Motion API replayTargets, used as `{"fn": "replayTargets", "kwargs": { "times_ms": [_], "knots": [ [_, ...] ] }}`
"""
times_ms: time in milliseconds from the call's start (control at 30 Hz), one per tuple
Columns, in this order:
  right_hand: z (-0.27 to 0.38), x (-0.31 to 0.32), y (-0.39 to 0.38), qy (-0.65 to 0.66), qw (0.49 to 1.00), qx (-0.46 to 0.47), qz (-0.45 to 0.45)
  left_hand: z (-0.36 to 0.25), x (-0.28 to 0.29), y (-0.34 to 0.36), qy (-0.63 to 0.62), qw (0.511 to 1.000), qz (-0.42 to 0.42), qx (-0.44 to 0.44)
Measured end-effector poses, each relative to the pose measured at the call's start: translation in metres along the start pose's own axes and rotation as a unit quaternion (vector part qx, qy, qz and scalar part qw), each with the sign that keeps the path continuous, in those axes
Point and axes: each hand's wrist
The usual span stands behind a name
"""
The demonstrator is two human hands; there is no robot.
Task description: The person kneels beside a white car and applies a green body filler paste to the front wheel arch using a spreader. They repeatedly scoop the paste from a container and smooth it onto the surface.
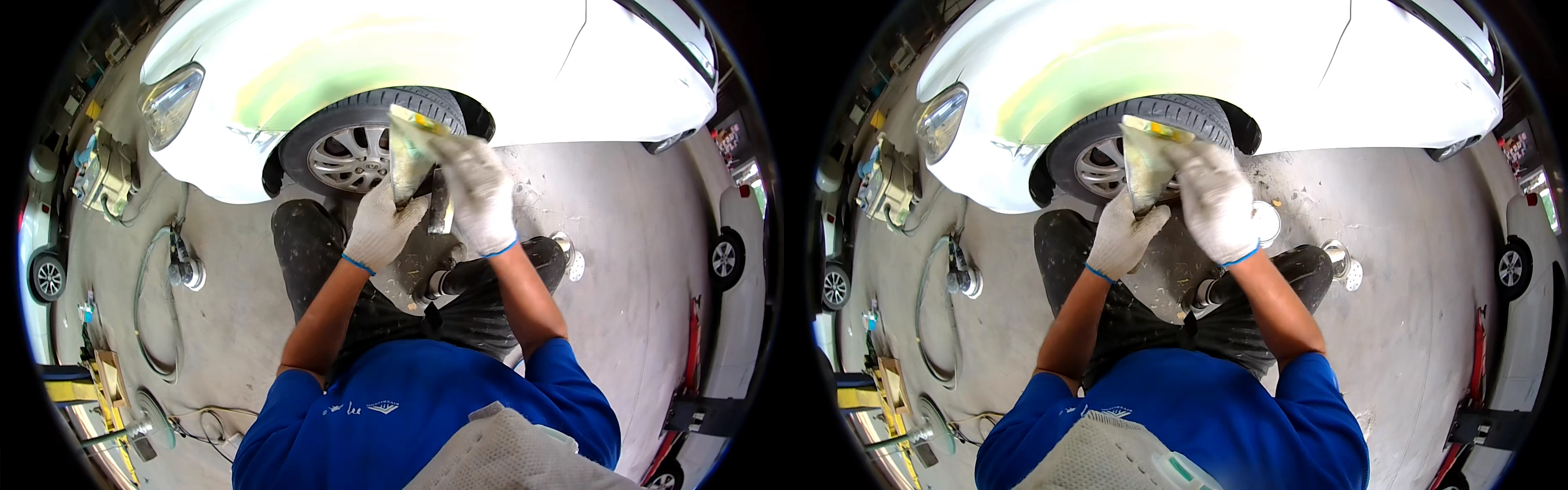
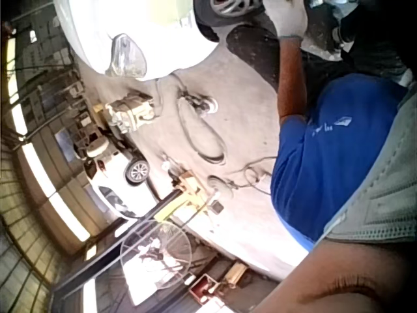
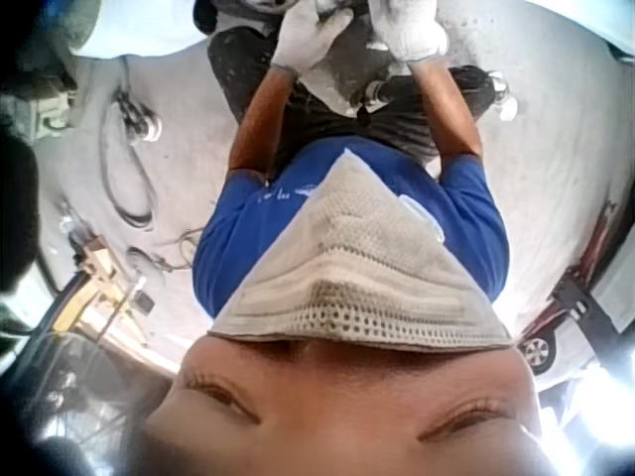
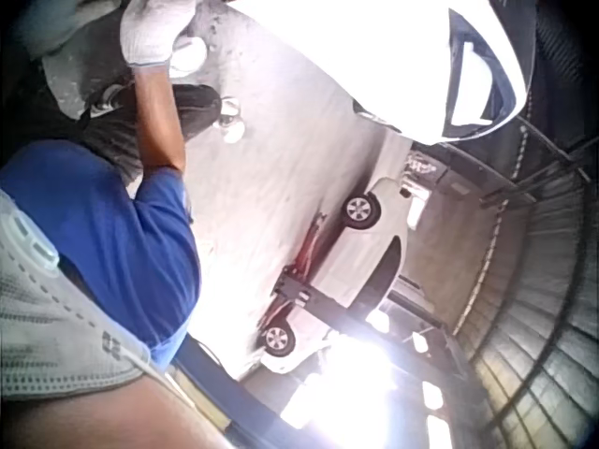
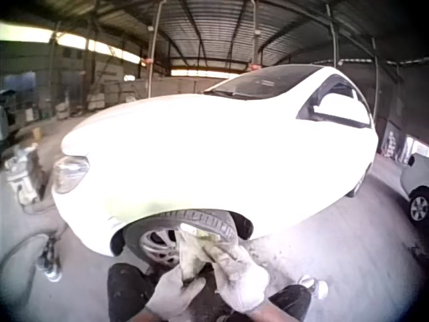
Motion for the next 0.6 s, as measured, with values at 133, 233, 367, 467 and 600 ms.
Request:
{"fn": "replayTargets", "kwargs": {
  "times_ms": [133,233,367,467,600],
  "knots": [
    [0.009,0.006,0.0,-0.009,0.999,-0.02,0.026,0.002,0.001,0.0,-0.002,1.0,-0.008,-0.017],
    [0.007,0.023,0.019,-0.187,0.976,0.105,0.037,0.001,0.005,-0.003,-0.008,0.999,0.04,-0.011],
    [-0.022,0.024,0.033,-0.187,0.979,0.053,0.053,-0.007,0.006,-0.001,-0.056,0.997,0.048,0.029],
    [-0.02,0.031,0.027,-0.327,0.944,0.012,0.042,-0.006,0.009,-0.005,-0.016,1.0,-0.001,-0.024],
    [-0.036,-0.004,-0.007,0.411,0.911,-0.028,0.002,0.005,0.001,0.005,0.045,0.997,-0.021,-0.052]
  ]
}}
Point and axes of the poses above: each hand's wrist, its own y-axis towards the middle knuckle, its own x-axis out of the back of the hand, z = x × y, and after that the axes turned 4 degrees about z, right-handed
